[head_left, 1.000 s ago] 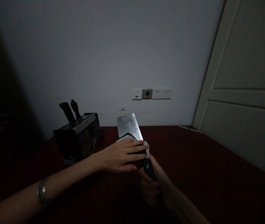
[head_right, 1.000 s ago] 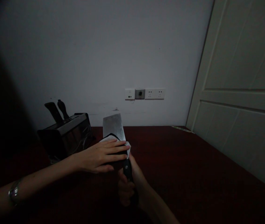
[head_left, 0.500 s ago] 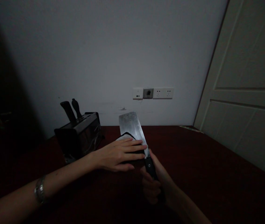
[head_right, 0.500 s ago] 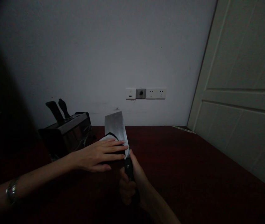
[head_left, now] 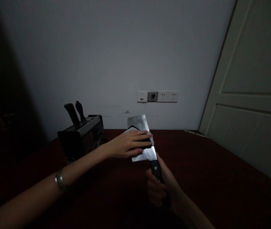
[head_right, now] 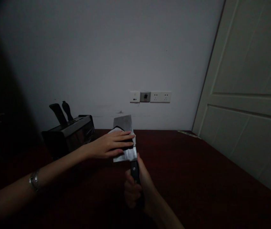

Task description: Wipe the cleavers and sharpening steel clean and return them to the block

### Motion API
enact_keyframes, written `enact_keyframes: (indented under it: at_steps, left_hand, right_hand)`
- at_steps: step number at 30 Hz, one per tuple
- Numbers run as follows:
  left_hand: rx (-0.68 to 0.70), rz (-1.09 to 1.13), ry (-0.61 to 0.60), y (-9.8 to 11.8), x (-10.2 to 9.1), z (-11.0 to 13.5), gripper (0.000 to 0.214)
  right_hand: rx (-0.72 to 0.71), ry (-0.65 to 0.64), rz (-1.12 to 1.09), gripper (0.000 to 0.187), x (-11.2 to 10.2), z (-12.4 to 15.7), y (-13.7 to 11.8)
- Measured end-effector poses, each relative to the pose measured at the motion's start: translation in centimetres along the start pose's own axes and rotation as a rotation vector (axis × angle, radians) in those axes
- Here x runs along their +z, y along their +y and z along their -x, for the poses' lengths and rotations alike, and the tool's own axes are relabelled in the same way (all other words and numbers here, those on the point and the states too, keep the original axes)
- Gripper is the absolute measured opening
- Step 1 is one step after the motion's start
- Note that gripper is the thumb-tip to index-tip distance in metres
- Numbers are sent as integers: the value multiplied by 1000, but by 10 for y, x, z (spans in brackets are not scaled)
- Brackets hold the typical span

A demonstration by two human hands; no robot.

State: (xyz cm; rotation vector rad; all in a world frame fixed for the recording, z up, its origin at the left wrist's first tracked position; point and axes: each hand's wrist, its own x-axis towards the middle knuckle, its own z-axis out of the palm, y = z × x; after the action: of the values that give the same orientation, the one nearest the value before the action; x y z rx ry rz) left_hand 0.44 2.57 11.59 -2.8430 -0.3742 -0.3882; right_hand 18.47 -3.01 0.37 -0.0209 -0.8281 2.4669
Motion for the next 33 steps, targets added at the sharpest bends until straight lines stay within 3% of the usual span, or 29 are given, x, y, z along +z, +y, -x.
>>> enact_keyframes:
  at_steps: [9, 16, 21, 28, 33]
  left_hand:
    - [-124, 34, 145, -45, 7, -6, 39]
    - [-187, 129, 464, -63, 21, -19, 34]
    - [-469, 349, 783, -74, 34, -27, 28]
    - [-842, 575, 1237, -88, 45, -13, 30]
    - [-996, 671, 1399, -88, 51, 7, 31]
  right_hand:
    - [-32, -39, -44, 82, -3, -1, 3]
    - [-33, 6, -6, 86, -3, -4, 0]
    - [-28, 70, 23, 84, -2, -5, 1]
    - [-122, 304, 171, 71, 0, -4, -2]
    - [-176, 480, 310, 56, 0, -10, 2]
